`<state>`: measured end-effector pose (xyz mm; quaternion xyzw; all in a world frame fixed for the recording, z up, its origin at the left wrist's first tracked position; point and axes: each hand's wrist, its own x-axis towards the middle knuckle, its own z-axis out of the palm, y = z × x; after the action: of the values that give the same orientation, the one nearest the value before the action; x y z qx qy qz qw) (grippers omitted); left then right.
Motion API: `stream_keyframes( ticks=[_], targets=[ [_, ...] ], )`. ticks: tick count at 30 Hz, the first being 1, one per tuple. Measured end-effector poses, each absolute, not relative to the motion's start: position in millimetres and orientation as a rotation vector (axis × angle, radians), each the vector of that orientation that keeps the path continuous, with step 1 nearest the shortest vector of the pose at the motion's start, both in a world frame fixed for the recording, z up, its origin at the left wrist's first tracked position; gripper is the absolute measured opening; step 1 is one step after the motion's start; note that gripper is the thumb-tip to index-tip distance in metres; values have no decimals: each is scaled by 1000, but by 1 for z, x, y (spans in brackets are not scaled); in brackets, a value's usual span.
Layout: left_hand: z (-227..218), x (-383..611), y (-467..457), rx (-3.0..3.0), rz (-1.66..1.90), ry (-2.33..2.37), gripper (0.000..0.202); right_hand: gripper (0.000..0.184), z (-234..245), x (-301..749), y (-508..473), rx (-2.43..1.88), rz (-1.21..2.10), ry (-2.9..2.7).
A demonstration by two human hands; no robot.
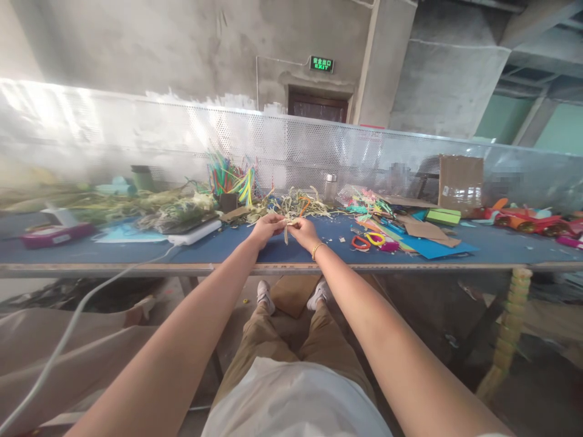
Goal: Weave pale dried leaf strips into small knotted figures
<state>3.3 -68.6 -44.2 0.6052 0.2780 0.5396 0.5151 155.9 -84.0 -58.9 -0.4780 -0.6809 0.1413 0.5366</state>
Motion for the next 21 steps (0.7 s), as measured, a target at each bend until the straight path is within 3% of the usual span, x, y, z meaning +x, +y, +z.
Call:
stream_keyframes(
  ticks=[10,21],
  targets=[
    [-49,5,-63,1614,1280,675,33,15,-58,157,-86,-1250,115,-1677],
    [-49,9,-66,1591,1298,686,29,12,-56,154,-88,-1195,305,-1650]
  ],
)
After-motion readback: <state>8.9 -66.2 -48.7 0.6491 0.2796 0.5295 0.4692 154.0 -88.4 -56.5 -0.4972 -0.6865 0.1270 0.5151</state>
